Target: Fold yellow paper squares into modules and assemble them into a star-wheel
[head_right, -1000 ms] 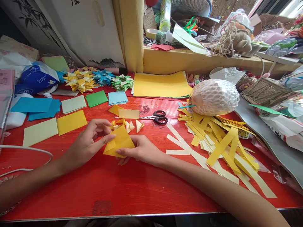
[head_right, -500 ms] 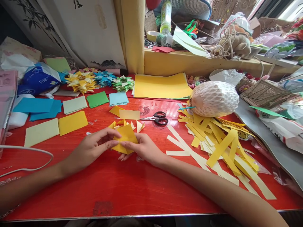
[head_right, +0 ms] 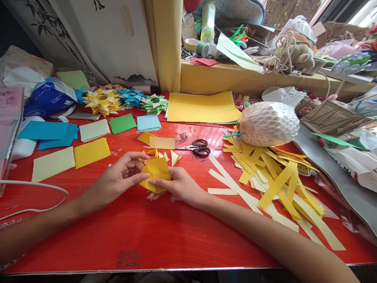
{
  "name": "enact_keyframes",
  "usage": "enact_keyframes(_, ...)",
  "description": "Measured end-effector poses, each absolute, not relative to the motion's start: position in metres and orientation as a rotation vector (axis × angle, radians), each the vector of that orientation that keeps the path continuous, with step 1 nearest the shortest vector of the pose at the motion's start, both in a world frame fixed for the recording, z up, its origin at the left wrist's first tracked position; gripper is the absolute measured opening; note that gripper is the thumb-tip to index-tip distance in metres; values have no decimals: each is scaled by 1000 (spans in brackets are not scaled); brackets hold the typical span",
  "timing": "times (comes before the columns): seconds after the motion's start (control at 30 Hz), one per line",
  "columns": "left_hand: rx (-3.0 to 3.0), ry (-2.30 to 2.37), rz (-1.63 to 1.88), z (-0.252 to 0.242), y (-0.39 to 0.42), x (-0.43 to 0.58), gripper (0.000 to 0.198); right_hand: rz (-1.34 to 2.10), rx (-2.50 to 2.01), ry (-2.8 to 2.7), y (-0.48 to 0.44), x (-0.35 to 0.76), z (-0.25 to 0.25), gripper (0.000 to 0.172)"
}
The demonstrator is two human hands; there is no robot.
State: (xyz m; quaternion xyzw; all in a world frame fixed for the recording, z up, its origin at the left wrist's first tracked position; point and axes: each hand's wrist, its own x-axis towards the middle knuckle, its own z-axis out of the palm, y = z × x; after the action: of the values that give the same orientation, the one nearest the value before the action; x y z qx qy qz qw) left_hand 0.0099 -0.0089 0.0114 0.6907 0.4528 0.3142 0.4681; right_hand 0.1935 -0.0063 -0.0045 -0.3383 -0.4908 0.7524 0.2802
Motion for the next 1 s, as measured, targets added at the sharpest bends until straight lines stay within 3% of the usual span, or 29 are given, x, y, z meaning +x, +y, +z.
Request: enact_keyframes(1.0,1919,1242,601,19,-7,9,29,1952,-1054,-1389,-9,195,-13,25)
